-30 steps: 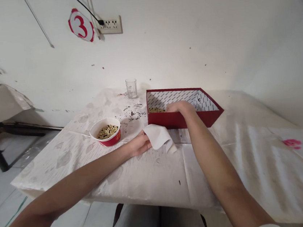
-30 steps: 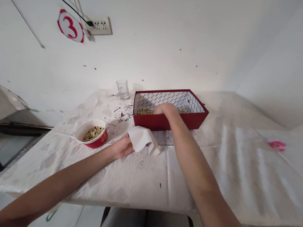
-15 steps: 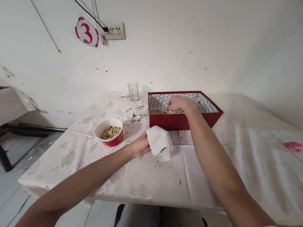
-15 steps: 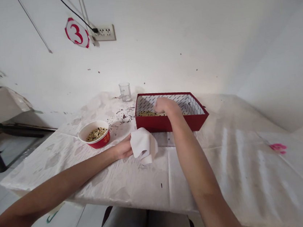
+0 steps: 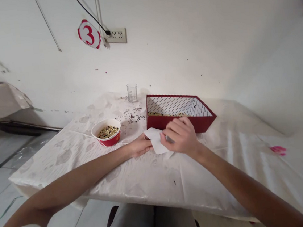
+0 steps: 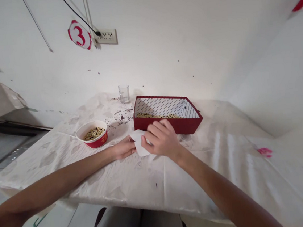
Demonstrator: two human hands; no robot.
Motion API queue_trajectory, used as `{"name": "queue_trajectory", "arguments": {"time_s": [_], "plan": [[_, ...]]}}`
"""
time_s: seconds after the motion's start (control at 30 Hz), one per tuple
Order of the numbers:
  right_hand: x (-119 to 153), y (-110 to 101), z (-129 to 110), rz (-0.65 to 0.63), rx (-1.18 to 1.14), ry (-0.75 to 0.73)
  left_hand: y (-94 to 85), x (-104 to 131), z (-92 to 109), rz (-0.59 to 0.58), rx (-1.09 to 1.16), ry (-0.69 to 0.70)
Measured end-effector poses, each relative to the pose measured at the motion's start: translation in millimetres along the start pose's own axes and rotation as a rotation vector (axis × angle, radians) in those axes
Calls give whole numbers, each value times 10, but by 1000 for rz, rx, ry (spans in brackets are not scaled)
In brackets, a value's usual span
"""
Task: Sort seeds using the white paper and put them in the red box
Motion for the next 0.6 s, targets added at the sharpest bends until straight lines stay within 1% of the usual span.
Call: {"name": "queue_trajectory", "arguments": {"time_s": [0.07, 0.1, 0.17, 0.23, 0.3, 0.43, 0.5, 0.6], "plan": [[336, -24, 7, 89, 22, -33, -16, -19, -14, 26, -34, 1], [450, -53, 27, 137, 10, -12, -20, -26, -13, 28, -39, 4], [557, -103, 48, 201, -40, 52, 1, -35, 1, 0, -27, 2], [543, -132, 34, 225, -87, 113, 51, -32, 24, -57, -14, -14], [487, -147, -11, 238, -104, 142, 90, -22, 61, -95, -18, -21], [444, -96, -48, 237, -116, 147, 116, -8, 81, -119, -72, -57], [461, -49, -9, 222, -130, 166, 107, -2, 61, -117, -101, -93], [479, 13, 63, 174, -135, 210, 97, 11, 65, -115, -100, -99]]}}
Point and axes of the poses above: each hand's wrist, its own x-axis away from the middle knuckle, its own y-axis out of the palm, z = x × y, the point moved 9 cm from there along -x, towards the middle knuckle, and after that the axes turned 7 degrees about -x, right-handed, at the moved point
